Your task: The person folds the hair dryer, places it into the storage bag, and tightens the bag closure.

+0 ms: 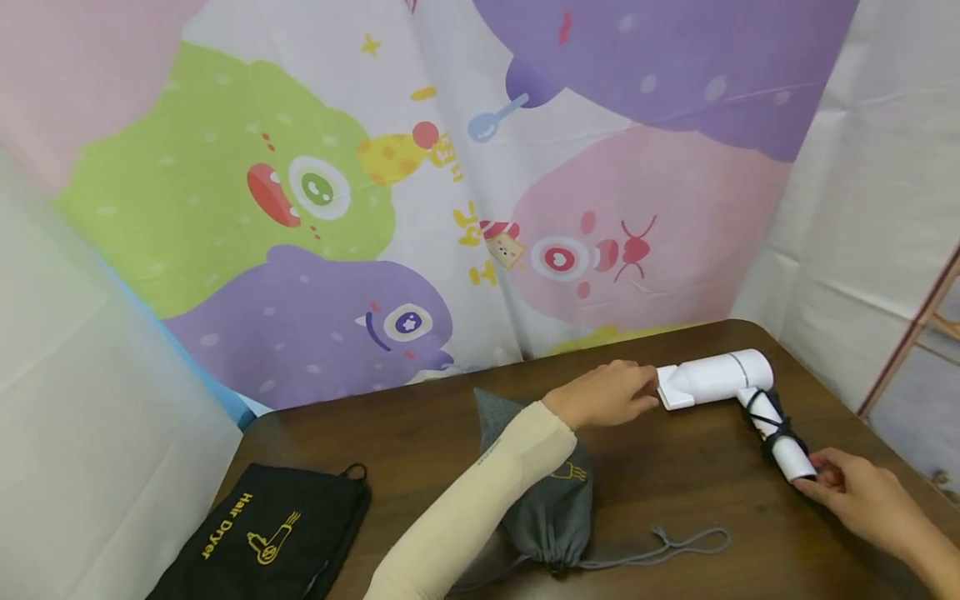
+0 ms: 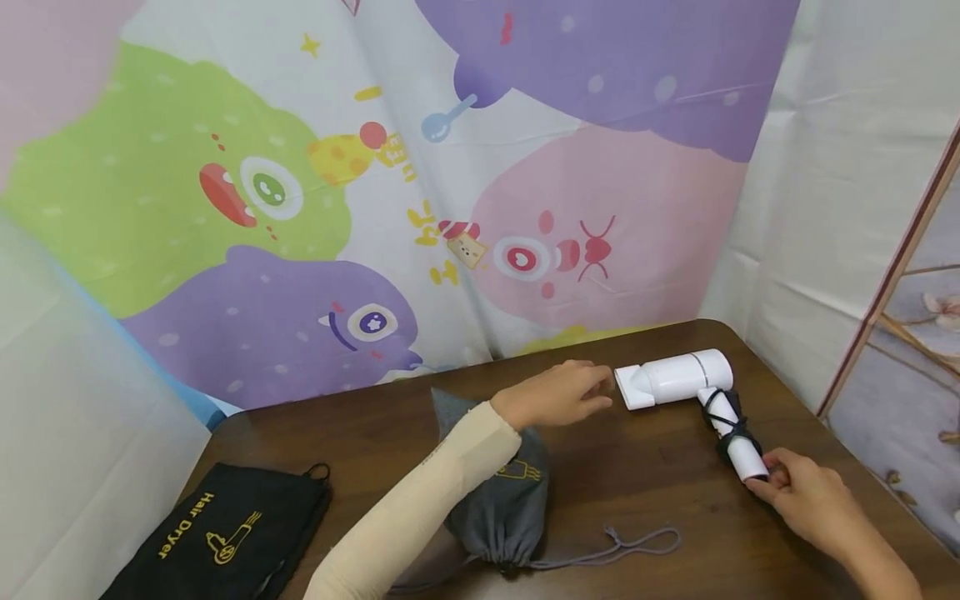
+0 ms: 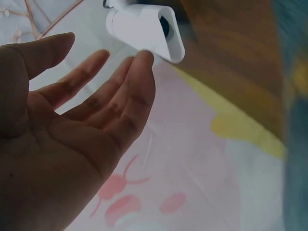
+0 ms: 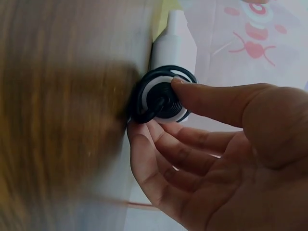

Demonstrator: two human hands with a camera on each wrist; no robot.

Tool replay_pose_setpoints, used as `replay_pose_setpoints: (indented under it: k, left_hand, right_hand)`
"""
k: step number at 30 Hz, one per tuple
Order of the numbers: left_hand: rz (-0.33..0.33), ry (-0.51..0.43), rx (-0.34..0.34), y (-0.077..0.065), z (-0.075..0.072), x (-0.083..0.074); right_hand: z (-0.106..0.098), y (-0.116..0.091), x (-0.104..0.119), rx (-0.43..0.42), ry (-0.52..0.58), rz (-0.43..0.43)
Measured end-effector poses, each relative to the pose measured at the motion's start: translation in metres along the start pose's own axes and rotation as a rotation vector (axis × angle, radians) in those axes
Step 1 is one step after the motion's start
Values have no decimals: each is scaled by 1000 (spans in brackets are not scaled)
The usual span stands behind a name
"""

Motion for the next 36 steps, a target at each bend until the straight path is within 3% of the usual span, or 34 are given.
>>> replay_pose_setpoints:
  k: [4, 12, 19, 27, 31, 36]
  left_hand:
    - [-30, -22, 31, 18, 11, -2]
    - [-207, -92, 86, 49, 36, 10]
    - [-304, -159, 140, 72, 55, 4]
    - [-271, -118, 122, 86, 74, -3]
    - [-251, -132, 89, 87, 76, -4]
    - [-248, -157, 77, 87, 74, -5]
  right_hand:
    - [0, -3, -4, -31, 1, -31]
    - [-3, -5, -8, -4, 14, -3]
    - [-4, -7, -9, -16, 9, -10]
    - [-2, -7, -8, -38, 9, -26]
    - [-2, -7, -10, -43, -5, -27]
    - [1, -8, -12, 8, -24, -42]
Point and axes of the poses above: each hand's wrist, its own y-axis towards the middle knuckle, its own z-axis out of the palm, x = y × z, the point moved 1 cm from there along y, towards the middle knuckle, and after that the axes turned 13 degrees about y, right-handed, at the moved point
